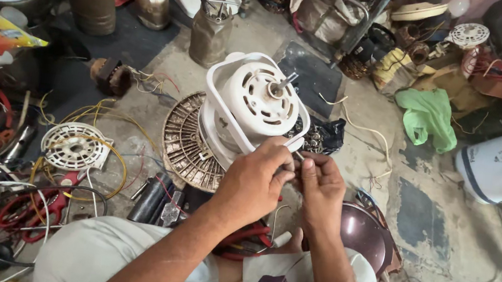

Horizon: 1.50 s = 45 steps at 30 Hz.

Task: The person sits on the floor and assembles a white electric fan motor, attaching the stator housing to the copper coil base and securing it with screws. They then connect a power cord to the motor and test the assembly by plugging it in.

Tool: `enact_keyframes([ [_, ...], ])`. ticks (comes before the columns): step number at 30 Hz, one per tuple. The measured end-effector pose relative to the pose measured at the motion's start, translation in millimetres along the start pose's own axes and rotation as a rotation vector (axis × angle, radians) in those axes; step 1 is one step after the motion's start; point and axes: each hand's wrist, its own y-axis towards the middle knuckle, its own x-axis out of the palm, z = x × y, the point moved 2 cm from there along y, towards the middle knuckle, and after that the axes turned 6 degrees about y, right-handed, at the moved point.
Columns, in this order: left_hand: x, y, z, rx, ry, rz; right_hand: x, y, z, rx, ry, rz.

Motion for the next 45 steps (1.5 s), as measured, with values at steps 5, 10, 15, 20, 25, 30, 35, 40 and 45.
enact_keyframes([
  [5, 2, 2, 2, 0.047, -0.163, 0.048, 9, -8, 1, -0.213, -0.153, -0.012],
  [10, 2, 5, 2, -0.085, -0.363, -0.007, 17, 2, -12, -0.239, -0.259, 0.031],
  [15, 4, 2, 4, -0.123, -0.262, -0.059, 11, 18, -17, -0.073, -0.411, 0.0],
  [20, 8, -1, 2, 0.053, -0.195, 0.01, -5, 22, -4, 0.049, -0.487, 0.03],
  [25, 10, 4, 3, 0.005, -0.28, -0.031, 1, -1, -19, -0.396, -0.379, -0.154],
  [30, 11, 5, 6, -0.077, -0.238, -0.079, -4, 19, -12, 0.096, -0.237, 0.0],
  [35, 9, 5, 13, -0.102, -0.254, -0.059, -9, 22, -5, -0.024, -0.153, -0.06],
  [40, 14, 1, 13, -0.078, -0.145, -0.072, -16, 28, 3, -0.131, -0.118, -0.143],
  [45, 16, 0, 19, 0.117, 0.048, -0.004, -14, 30, -10, 0.128, -0.093, -0.086],
])
